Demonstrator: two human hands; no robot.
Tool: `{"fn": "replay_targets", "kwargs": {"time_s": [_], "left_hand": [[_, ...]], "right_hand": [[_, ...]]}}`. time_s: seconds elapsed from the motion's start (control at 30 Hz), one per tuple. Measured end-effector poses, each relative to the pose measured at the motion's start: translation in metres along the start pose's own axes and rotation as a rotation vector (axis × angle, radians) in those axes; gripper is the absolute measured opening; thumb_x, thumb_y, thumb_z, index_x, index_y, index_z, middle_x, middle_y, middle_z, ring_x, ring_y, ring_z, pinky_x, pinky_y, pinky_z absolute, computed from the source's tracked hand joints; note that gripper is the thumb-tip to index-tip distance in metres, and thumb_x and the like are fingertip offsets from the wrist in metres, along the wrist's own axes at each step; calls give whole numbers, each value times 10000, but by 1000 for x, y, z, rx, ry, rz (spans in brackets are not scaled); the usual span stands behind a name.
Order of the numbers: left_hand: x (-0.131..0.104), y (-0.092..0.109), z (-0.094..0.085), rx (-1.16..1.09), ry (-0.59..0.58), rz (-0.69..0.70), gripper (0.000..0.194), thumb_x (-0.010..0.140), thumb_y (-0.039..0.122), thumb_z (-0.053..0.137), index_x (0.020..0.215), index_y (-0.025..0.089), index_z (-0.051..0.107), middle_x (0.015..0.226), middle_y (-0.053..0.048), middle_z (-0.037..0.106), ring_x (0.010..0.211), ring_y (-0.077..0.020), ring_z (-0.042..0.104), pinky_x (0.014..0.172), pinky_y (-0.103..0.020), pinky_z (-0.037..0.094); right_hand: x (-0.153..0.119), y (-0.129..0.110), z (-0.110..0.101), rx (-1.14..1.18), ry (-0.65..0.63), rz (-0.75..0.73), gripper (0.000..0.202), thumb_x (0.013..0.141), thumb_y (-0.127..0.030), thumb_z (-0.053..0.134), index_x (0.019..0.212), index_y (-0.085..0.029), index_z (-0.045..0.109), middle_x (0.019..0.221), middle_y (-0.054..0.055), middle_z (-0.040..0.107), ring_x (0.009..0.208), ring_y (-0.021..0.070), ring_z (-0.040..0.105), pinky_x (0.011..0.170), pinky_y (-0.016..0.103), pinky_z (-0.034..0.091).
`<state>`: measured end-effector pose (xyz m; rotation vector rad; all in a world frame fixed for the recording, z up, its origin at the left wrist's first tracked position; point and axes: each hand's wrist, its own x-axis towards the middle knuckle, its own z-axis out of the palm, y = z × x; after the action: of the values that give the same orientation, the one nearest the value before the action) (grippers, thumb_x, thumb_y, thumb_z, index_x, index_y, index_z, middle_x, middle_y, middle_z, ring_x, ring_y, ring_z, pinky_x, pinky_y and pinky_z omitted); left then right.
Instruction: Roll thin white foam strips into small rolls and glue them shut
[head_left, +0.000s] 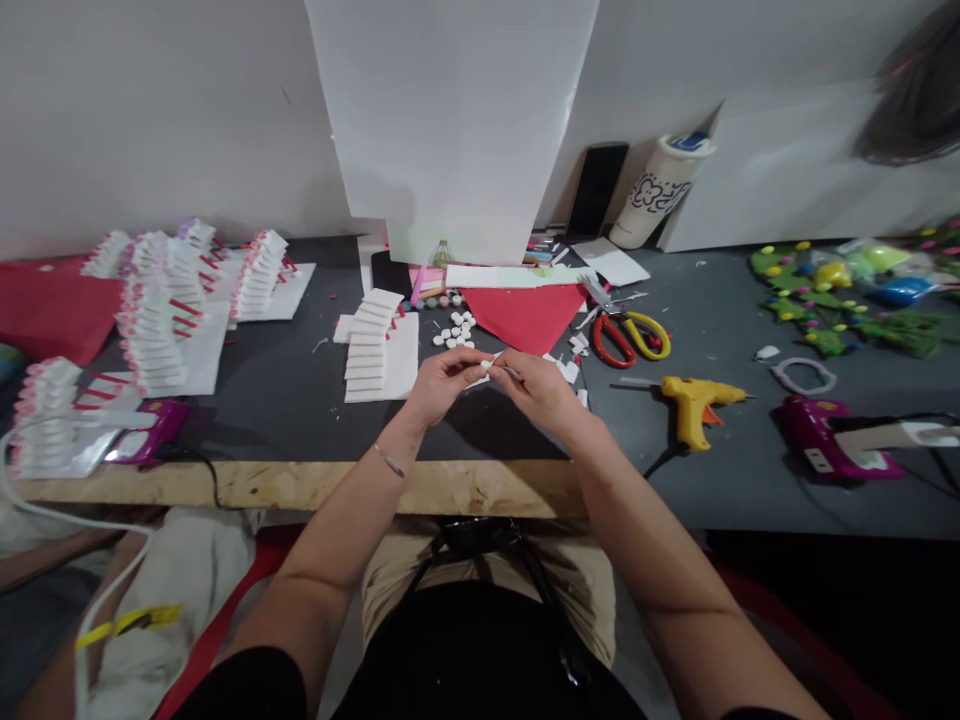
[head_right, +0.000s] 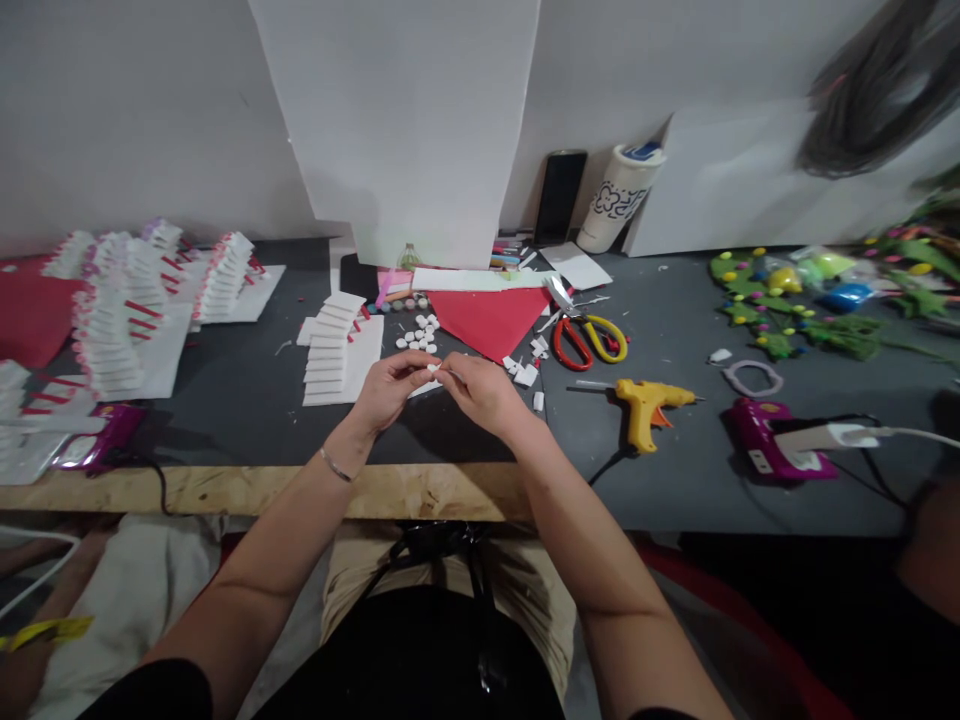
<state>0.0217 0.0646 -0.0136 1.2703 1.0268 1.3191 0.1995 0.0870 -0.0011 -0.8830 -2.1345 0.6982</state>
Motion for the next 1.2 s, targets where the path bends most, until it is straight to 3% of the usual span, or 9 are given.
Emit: {"fn": "replay_targets", "kwargs": {"time_s": [0.13, 0.33, 0.43, 0.6, 0.93, 1.2], "left_hand": [[0, 2, 1, -41, 41, -36, 316, 649, 386, 849, 823, 171, 697, 786, 0, 671, 758, -124, 621, 752, -264, 511], [-1, 9, 1, -65, -36, -79, 384, 577, 370, 892, 804, 159, 667, 776, 8, 664, 713, -113, 613, 711, -251, 495], [-1, 10, 1, -69, -46, -96, 374, 581, 364, 889, 773, 155, 645, 734, 18, 649, 676, -106, 603, 689, -247, 485], [1, 7, 1, -105, -36, -98, 332, 629, 356, 863, 782, 150, 651, 721, 18, 645, 681, -103, 598, 712, -248, 476], [-1, 0, 3, -181, -33, -102, 310, 684, 389, 834, 840, 156, 701, 782, -4, 666, 744, -111, 588, 783, -258, 476], [-2, 6, 5, -63, 12, -60, 333, 669, 401, 837, 850, 162, 693, 789, -8, 691, 750, -134, 640, 785, -293, 522]], "right_hand": [[0, -2, 0, 50, -12, 26, 381, 971, -498, 417, 800, -199, 582, 656, 4, 570, 577, 128, 471, 575, 250, 347], [0, -6, -1, 182, -42, 94, 382, 949, -511, 456, 752, -200, 560, 631, -20, 531, 574, 112, 424, 570, 245, 338], [0, -6, -3, 230, -85, 112, 362, 941, -487, 480, 734, -200, 553, 608, -34, 497, 568, 107, 415, 564, 243, 333], [0, -3, -6, 255, -129, 98, 308, 966, -422, 442, 800, -203, 580, 690, -15, 566, 636, 121, 489, 622, 245, 373], [1, 0, 0, 58, -51, 44, 277, 962, -372, 444, 756, -213, 538, 636, -20, 515, 578, 124, 455, 583, 251, 335], [0, -4, -1, 137, -24, 73, 268, 955, -374, 453, 786, -201, 568, 660, -17, 554, 593, 118, 478, 590, 243, 356]]}}
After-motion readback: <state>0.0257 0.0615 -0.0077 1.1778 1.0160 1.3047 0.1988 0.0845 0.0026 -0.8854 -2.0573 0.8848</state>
